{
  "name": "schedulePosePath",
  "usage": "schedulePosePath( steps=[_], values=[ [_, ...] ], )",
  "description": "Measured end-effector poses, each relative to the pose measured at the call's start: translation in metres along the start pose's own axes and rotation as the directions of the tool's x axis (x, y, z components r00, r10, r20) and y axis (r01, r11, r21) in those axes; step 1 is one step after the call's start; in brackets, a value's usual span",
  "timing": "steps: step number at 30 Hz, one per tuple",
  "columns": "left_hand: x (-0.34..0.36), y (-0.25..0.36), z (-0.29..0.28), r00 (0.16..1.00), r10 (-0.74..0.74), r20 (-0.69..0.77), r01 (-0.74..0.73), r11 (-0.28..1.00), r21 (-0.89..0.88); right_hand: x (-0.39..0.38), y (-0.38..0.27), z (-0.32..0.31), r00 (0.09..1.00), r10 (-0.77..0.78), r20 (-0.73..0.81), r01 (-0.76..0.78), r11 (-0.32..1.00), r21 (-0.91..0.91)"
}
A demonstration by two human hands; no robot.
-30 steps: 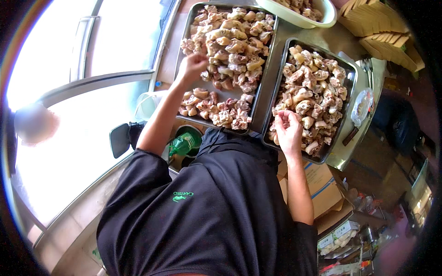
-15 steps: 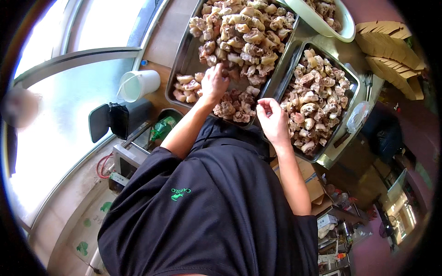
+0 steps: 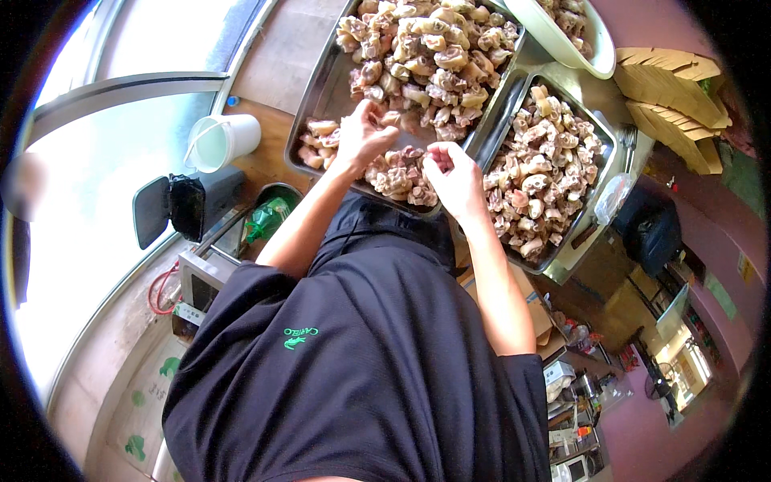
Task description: The person peels and cleans cooked meat from a tray by hand, placing the processed pieces into a separate bowl. They periodically move to a sink to rinse the meat under running water before returning to the tray to continue the process.
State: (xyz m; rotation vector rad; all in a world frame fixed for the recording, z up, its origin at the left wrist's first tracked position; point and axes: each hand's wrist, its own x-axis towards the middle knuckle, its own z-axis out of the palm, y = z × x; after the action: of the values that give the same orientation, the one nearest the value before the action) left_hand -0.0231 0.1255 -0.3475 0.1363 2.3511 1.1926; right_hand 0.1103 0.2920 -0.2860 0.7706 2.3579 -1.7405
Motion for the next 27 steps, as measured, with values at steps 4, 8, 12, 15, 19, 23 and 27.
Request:
schedulePosePath(
  steps=[4,8,12,15,19,23,27],
  values=[
    [-0.018,0.006,-0.027,0.946,-0.025,0.324,0.192,0.847,-0.496,0.004,-0.040,0.007,0.994,-0.080,0.069,0.079,0.997,0.021],
    [-0.043,0.042,-0.067,0.821,0.118,0.559,0.367,0.641,-0.674,-0.002,-0.076,-0.003,0.968,-0.132,0.213,0.135,0.991,0.001],
    [-0.054,0.066,-0.093,0.794,0.135,0.592,0.316,0.741,-0.592,-0.011,-0.090,-0.006,0.956,-0.214,0.201,0.197,0.975,0.104],
    [-0.057,0.073,-0.105,0.780,0.138,0.610,0.314,0.757,-0.573,-0.021,-0.105,-0.004,0.964,-0.173,0.202,0.119,0.960,0.255],
    [-0.061,0.081,-0.121,0.754,0.171,0.635,0.297,0.773,-0.561,-0.027,-0.104,0.007,0.970,-0.180,0.163,0.069,0.848,0.526],
    [-0.066,0.081,-0.133,0.757,0.237,0.609,0.242,0.764,-0.598,-0.031,-0.112,0.014,0.974,-0.194,0.118,0.088,0.801,0.592],
    [-0.068,0.076,-0.137,0.745,0.329,0.580,0.222,0.698,-0.681,-0.034,-0.107,0.018,0.991,-0.080,0.103,0.000,0.791,0.612]
  ],
)
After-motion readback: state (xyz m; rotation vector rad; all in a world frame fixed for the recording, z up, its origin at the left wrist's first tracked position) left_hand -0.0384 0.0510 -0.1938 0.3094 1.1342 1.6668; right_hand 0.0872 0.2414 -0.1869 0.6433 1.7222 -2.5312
